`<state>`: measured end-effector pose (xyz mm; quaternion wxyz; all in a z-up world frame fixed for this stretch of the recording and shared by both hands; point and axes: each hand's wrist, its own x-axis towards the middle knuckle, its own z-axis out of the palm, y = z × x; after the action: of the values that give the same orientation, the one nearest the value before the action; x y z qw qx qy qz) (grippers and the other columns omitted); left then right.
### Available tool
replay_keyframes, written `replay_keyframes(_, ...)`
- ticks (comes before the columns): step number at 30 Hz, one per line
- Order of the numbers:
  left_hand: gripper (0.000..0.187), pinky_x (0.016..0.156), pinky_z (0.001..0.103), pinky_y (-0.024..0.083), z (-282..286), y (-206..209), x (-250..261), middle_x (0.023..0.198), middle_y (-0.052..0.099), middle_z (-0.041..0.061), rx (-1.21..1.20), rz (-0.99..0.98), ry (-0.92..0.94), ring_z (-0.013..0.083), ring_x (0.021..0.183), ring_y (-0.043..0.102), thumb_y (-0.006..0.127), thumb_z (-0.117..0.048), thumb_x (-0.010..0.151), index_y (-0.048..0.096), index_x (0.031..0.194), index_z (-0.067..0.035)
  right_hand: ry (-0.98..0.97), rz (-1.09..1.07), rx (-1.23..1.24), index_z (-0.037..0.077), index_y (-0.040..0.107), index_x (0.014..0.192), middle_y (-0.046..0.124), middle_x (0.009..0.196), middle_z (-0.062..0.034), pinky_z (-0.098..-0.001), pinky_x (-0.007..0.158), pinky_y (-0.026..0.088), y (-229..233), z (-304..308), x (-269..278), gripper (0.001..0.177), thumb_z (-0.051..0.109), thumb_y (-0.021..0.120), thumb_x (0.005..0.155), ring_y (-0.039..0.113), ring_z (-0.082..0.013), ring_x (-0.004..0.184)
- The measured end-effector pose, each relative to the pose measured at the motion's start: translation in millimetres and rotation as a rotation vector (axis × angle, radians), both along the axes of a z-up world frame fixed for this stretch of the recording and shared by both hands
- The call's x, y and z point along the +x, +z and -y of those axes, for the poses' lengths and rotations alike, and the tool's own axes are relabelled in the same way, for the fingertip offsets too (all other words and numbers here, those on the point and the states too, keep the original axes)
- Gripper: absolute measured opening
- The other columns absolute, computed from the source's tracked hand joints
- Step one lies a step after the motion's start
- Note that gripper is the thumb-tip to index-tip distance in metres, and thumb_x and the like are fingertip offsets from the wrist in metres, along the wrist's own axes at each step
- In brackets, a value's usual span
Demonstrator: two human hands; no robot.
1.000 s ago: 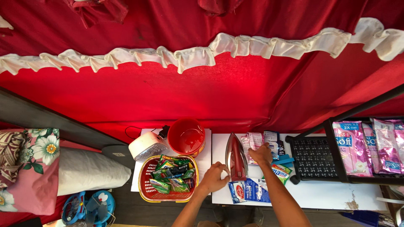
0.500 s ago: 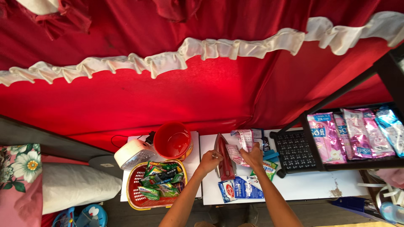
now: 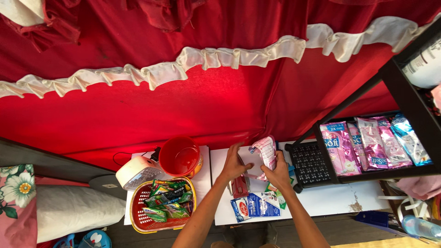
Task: The person picks up various packaged items from a table and places them onto a black metal shelving unit. They handle items such as sanitary pads, a bottle, and other small packages, arranging them on the shelves.
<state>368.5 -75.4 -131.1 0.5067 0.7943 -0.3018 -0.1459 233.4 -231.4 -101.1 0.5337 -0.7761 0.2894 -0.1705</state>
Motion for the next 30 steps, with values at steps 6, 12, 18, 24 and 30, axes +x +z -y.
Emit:
replay_keyframes(6,0.072,0.098,0.041,0.052,29,79,7,0.144,0.062,0.018,-0.101,-0.021,-0.274,0.0307,0.117,0.062,0.077,-0.009,0.085,0.049,0.151,-0.007,0.131,0.138,0.162,-0.002,0.054,0.116,0.071,0.099,-0.0177,-0.0319,0.075,0.056,41,13,-11,0.050,0.003,0.078,0.072,0.070,-0.0200,0.088)
replay_keyframes(12,0.045,0.095,0.035,0.058,22,132,-1,0.134,0.067,0.019,-0.320,0.078,-0.227,0.0276,0.118,0.069,0.059,0.006,0.096,0.059,0.140,-0.001,0.268,0.039,0.226,-0.001,0.053,0.128,0.072,0.110,-0.0169,-0.0313,0.085,0.060,86,23,-25,0.070,0.015,0.088,0.070,0.072,-0.0197,0.100)
replay_keyframes(18,0.035,0.088,0.032,0.057,17,166,-15,0.120,0.073,0.018,-0.330,0.145,-0.102,0.0240,0.104,0.073,0.059,0.005,0.095,0.065,0.129,0.002,0.406,0.090,0.237,0.000,0.049,0.134,0.067,0.122,-0.0154,-0.0316,0.093,0.054,108,29,-33,0.086,0.015,0.094,0.062,0.065,-0.0210,0.111)
replay_keyframes(24,0.032,0.078,0.032,0.058,31,162,-29,0.104,0.077,0.016,-0.304,-0.150,0.143,0.0172,0.092,0.069,0.060,0.000,0.095,0.068,0.126,0.003,0.440,0.105,0.664,0.003,0.042,0.145,0.064,0.130,-0.0137,-0.0336,0.097,0.057,112,29,-25,0.062,0.017,0.070,0.091,0.064,-0.0182,0.115)
replay_keyframes(30,0.044,0.095,0.039,0.055,27,144,-35,0.123,0.070,0.015,-0.534,-0.679,0.058,0.0235,0.112,0.067,0.052,-0.015,0.097,0.058,0.137,0.002,0.497,0.121,0.682,0.002,0.044,0.140,0.066,0.126,-0.0149,-0.0369,0.094,0.058,133,28,-30,0.062,0.007,0.075,0.086,0.066,-0.0194,0.114)
